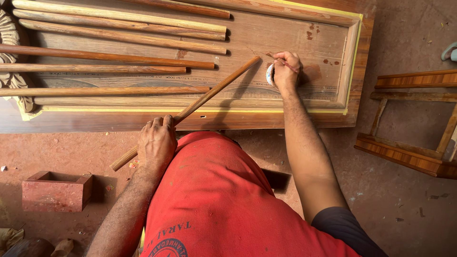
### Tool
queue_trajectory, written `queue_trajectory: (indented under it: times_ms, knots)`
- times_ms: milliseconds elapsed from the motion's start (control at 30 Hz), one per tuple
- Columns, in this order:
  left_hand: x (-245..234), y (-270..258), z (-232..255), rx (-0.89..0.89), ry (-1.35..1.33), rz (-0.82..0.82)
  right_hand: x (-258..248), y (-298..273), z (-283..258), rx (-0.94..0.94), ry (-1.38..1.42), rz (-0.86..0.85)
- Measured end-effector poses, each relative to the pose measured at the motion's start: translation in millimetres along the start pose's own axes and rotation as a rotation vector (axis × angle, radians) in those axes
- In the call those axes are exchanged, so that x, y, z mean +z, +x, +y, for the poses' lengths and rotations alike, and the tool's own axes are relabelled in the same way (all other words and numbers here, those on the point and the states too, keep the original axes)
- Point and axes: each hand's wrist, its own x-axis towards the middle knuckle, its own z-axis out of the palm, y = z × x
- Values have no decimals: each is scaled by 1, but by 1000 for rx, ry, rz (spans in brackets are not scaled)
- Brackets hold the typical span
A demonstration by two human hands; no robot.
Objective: The person applies a brown finish to several cylindrical wooden rods using a small paintbrush. They hold each rod with one hand and paint it with the other, repeatedly dipping the brush into a container of finish. Finished rods are placed on a wooden workbench alongside a carved wooden piece.
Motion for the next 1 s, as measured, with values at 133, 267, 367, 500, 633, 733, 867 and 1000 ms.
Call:
queue_trajectory:
  times_ms: [133,267,367,500,633,733,867,1000]
  knots:
    - [-13,2,7,-16,-55,4,-1,-37,-24,196,895,-315]
    - [-18,2,8,-61,-44,-92,-38,-78,-20,194,759,-220]
    - [-10,4,4,-104,-77,-163,-70,-65,11,142,664,75]
    - [0,8,-12,-15,-232,-91,-77,-45,47,196,339,50]
    - [-11,4,-19,12,-193,-158,-81,-40,61,509,493,113]
    - [-29,2,-16,-88,-115,-354,-107,-45,66,763,567,245]
    - [-42,6,-15,-98,-225,-329,-139,-54,59,786,634,287]
    - [-34,17,-15,-98,-220,-351,-134,-69,27,730,873,239]
